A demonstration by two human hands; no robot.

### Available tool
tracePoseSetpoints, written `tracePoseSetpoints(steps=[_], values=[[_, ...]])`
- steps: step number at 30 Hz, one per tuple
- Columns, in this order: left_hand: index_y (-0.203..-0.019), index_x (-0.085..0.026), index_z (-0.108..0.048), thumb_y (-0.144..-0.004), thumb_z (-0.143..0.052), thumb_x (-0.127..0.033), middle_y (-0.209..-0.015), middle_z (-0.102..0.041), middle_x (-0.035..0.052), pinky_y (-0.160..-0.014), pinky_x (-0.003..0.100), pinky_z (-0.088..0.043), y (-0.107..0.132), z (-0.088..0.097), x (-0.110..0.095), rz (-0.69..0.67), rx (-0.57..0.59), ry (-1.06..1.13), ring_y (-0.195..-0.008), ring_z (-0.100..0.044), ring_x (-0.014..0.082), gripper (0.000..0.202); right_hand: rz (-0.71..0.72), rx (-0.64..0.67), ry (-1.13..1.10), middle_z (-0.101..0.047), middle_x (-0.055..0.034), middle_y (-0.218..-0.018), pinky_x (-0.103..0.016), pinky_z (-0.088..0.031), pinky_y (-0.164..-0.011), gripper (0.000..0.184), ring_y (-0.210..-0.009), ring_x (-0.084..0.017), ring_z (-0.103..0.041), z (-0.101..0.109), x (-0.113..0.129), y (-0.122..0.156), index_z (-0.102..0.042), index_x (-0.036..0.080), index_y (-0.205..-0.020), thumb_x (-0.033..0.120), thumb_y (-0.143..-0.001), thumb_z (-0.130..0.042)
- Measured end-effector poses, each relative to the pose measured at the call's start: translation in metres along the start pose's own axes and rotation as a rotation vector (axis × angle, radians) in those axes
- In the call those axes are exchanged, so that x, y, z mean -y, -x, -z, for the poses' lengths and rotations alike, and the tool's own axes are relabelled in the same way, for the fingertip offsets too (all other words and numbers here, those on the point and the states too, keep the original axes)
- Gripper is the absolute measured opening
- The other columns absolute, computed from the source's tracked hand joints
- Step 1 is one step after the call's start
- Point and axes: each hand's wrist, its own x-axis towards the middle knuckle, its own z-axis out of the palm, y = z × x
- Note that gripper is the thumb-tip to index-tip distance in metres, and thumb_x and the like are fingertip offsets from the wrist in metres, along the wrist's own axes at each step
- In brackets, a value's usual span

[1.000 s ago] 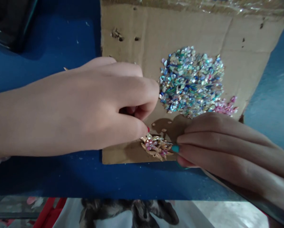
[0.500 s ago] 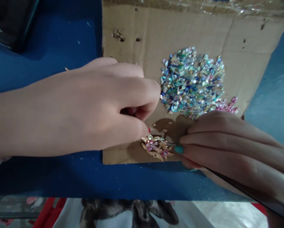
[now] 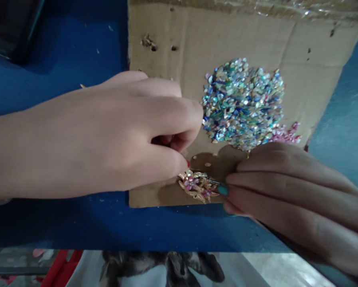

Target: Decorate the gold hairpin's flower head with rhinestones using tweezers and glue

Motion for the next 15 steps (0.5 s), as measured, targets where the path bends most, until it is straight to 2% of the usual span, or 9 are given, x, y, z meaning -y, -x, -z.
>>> tracePoseSetpoints(steps=[1,3,5,10,11,15], values=[[-0.086,-0.037,-0.065,-0.092,-0.048,-0.065,-0.090,-0.063,-0.0099,-0.082,0.037,-0.041,0.000,0.000,0.000,0.002,0.004,-0.003,-0.086,-0.057,0.0183,0.033,0.130,-0.094,-0.024,-0.064,-0.0034,-0.099,-0.040,-0.054,-0.080,0.037,-0.091,-0.018,-0.065,-0.002,-0.003,0.000,-0.066,0.030,-0.087,0.031,-0.104,-0.033],[-0.084,-0.036,-0.064,-0.093,-0.047,-0.064,-0.090,-0.064,-0.0090,-0.080,0.039,-0.042,0.001,0.001,0.000,0.004,0.011,-0.009,-0.085,-0.057,0.0197,0.034,0.371,-0.161,-0.026,-0.061,-0.0058,-0.091,-0.040,-0.051,-0.070,0.035,-0.084,-0.018,-0.063,-0.008,-0.011,-0.002,-0.068,0.027,-0.083,0.024,-0.101,-0.039],[-0.080,-0.036,-0.063,-0.092,-0.046,-0.066,-0.089,-0.065,-0.0078,-0.076,0.040,-0.042,0.001,0.001,0.000,0.008,0.009,-0.011,-0.083,-0.056,0.0210,0.037,0.447,-0.176,0.008,-0.061,-0.0065,-0.089,-0.040,-0.051,-0.069,0.033,-0.081,-0.018,-0.062,-0.013,-0.018,-0.004,-0.069,0.028,-0.079,0.022,-0.099,-0.043],[-0.083,-0.036,-0.065,-0.092,-0.050,-0.063,-0.092,-0.065,-0.0115,-0.077,0.036,-0.038,0.002,0.001,0.001,0.005,0.020,-0.020,-0.087,-0.057,0.0187,0.032,0.470,-0.187,0.045,-0.062,-0.0052,-0.082,-0.040,-0.053,-0.068,0.025,-0.077,-0.018,-0.061,-0.016,-0.020,-0.006,-0.067,0.030,-0.069,0.022,-0.091,-0.060],[-0.083,-0.036,-0.064,-0.091,-0.051,-0.064,-0.090,-0.065,-0.0121,-0.076,0.035,-0.036,0.002,0.001,0.001,-0.007,-0.023,-0.018,-0.085,-0.056,0.0177,0.032,0.473,-0.188,0.045,-0.062,-0.0050,-0.081,-0.040,-0.053,-0.067,0.024,-0.076,-0.018,-0.060,-0.016,-0.019,-0.006,-0.067,0.030,-0.068,0.022,-0.090,-0.061],[-0.085,-0.036,-0.062,-0.093,-0.051,-0.062,-0.090,-0.064,-0.0136,-0.076,0.035,-0.033,0.002,0.000,0.002,-0.022,-0.009,-0.007,-0.085,-0.056,0.0168,0.029,0.466,-0.201,0.048,-0.062,-0.0053,-0.082,-0.039,-0.054,-0.065,0.023,-0.076,-0.019,-0.061,-0.017,-0.017,-0.006,-0.066,0.030,-0.069,0.023,-0.090,-0.061]])
